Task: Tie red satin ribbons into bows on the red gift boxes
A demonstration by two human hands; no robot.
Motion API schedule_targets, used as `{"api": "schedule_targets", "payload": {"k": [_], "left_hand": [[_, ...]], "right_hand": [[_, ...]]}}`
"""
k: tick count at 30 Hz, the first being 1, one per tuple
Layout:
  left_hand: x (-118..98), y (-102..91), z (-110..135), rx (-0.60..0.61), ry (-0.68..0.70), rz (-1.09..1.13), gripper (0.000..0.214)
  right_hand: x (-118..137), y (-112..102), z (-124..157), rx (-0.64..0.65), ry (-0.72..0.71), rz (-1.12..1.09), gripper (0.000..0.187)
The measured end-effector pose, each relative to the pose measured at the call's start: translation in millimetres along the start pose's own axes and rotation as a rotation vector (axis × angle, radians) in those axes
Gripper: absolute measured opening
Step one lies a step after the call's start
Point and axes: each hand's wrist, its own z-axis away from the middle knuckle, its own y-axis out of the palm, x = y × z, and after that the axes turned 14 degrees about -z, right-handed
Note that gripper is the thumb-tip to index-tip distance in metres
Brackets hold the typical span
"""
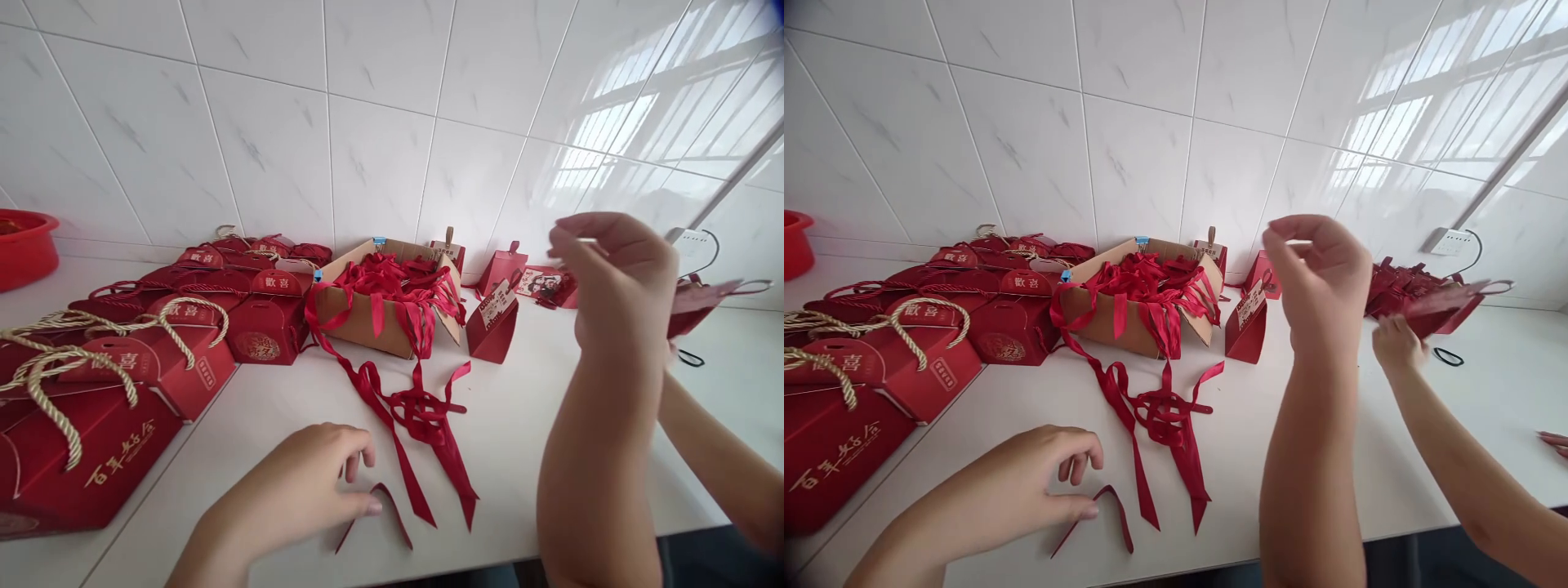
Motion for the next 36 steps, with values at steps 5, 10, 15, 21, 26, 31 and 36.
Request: {"api": "schedule_targets", "payload": {"k": [5, 10, 15, 21, 26, 31, 36], "left_hand": [[-3.8, 2.3, -10.4, 0.160, -0.084, -0.054, 0.015], [-1.9, 5.2, -13.9, 0.321, -0.142, -0.087, 0.017], [-1.2, 6.6, -14.0, 0.350, -0.159, -0.066, 0.017], [13.7, 10.7, -18.4, 0.314, -0.231, -0.108, 0.018], [41.8, 12.8, -26.3, 0.175, -0.411, -0.216, 0.032], [44.2, 9.0, -32.8, 0.158, -0.437, -0.266, 0.042], [40.1, 7.4, -32.6, 0.158, -0.405, -0.275, 0.043]], "right_hand": [[-44.3, -14.6, 24.6, 0.871, 0.437, 0.416, 0.016], [-125.5, -46.2, 55.3, 1.070, 0.678, 0.511, 0.014], [-153.9, -53.8, 71.0, 1.091, 0.800, 0.527, 0.024], [-168.7, -50.7, 73.7, 1.075, 0.867, 0.663, 0.026], [-175.7, -49.6, 71.7, 1.070, 0.946, 0.759, 0.023], [-175.5, -50.5, 70.7, 1.031, 0.989, 0.690, 0.026], [-172.5, -60.2, 69.5, 0.924, 1.004, 0.423, 0.022]]}}
